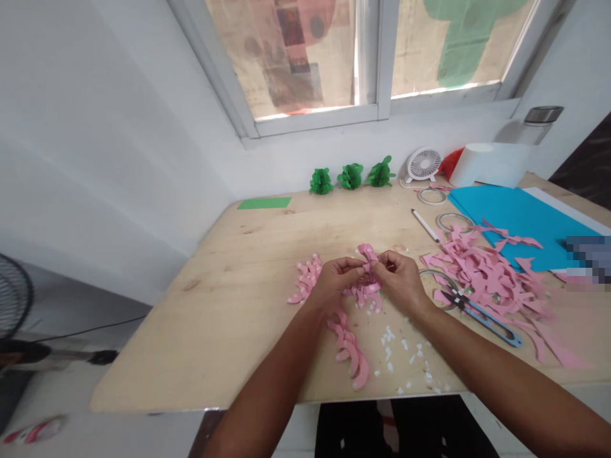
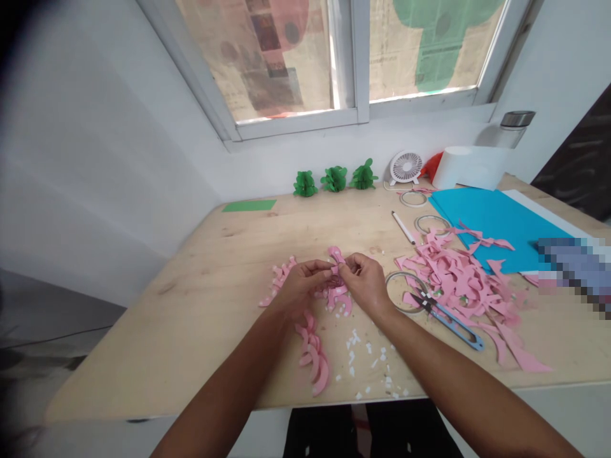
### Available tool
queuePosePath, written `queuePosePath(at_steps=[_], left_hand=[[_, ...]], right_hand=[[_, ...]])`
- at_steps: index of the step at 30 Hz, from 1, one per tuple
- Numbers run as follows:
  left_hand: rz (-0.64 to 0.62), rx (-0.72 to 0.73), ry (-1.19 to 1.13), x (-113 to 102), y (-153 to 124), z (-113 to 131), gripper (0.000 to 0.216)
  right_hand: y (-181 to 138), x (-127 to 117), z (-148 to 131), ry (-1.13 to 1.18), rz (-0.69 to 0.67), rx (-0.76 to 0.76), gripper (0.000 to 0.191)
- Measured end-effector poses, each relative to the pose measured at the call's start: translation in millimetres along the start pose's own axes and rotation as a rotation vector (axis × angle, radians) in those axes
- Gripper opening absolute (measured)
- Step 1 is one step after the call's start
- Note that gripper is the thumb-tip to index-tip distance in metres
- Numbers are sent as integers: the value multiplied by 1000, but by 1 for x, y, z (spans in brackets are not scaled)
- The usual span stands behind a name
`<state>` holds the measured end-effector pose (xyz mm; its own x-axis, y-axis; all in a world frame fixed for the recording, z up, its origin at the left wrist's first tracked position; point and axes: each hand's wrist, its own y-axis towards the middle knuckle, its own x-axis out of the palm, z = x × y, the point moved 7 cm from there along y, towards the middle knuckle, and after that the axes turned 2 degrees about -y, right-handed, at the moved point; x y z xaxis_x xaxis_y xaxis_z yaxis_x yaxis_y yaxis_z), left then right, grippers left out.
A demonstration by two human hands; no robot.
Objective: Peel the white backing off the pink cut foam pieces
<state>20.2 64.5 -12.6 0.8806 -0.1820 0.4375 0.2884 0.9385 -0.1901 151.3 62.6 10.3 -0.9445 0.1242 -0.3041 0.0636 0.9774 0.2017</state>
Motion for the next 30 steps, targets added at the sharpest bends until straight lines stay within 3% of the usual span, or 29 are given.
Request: queuePosePath(at_steps=[30], left_hand=[[33, 12, 35, -2, 2, -2, 36]], right_hand=[[0, 1, 3, -21, 1, 3, 29]])
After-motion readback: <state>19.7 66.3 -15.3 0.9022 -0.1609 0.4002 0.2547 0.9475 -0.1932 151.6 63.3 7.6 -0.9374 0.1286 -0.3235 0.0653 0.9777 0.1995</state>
